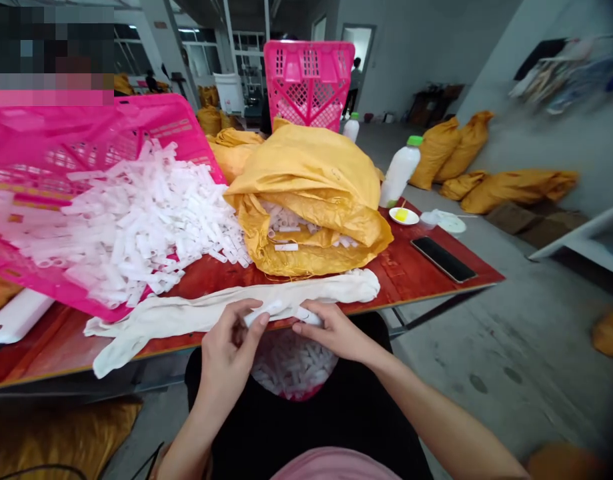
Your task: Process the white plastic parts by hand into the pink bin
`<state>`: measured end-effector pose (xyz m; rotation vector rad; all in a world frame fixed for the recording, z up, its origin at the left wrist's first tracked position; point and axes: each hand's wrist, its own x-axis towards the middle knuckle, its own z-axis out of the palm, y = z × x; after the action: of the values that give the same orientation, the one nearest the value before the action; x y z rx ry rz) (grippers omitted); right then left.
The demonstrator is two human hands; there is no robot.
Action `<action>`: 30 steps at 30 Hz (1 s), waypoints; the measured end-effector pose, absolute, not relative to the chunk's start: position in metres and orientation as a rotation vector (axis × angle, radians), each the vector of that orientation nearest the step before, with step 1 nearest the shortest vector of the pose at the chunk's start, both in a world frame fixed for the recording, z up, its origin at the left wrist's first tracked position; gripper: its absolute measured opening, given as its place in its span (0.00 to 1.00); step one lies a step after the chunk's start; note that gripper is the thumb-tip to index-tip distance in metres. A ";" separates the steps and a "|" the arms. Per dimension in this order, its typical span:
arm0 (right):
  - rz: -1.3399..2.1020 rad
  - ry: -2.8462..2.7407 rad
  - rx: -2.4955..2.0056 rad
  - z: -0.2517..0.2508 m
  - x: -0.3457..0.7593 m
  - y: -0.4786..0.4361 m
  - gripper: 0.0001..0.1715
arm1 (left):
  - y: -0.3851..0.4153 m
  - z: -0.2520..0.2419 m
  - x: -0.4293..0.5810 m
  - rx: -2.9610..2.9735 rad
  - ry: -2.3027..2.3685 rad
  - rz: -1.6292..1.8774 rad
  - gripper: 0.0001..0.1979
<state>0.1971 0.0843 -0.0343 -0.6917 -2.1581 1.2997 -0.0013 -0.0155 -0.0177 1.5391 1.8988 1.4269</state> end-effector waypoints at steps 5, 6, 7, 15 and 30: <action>1.213 -2.248 -0.656 -0.042 0.196 0.078 0.11 | -0.019 -0.019 0.010 1.836 1.789 1.400 0.09; 1.093 -2.305 -0.670 -0.045 0.196 0.076 0.09 | -0.019 -0.020 0.010 1.844 1.769 1.360 0.09; 0.950 -2.360 -0.690 -0.048 0.195 0.073 0.09 | -0.018 -0.022 0.011 1.823 1.757 1.321 0.09; 1.172 -2.319 -0.639 -0.047 0.192 0.060 0.12 | -0.014 -0.035 0.010 1.440 1.653 1.337 0.17; 0.465 -2.508 -0.881 -0.061 0.192 0.041 0.19 | -0.019 -0.021 0.019 1.468 1.737 1.202 0.19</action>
<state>0.1922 0.0415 -0.0610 -0.8807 -2.5084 0.4652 0.0186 -0.0192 -0.0207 1.4683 1.7370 1.2021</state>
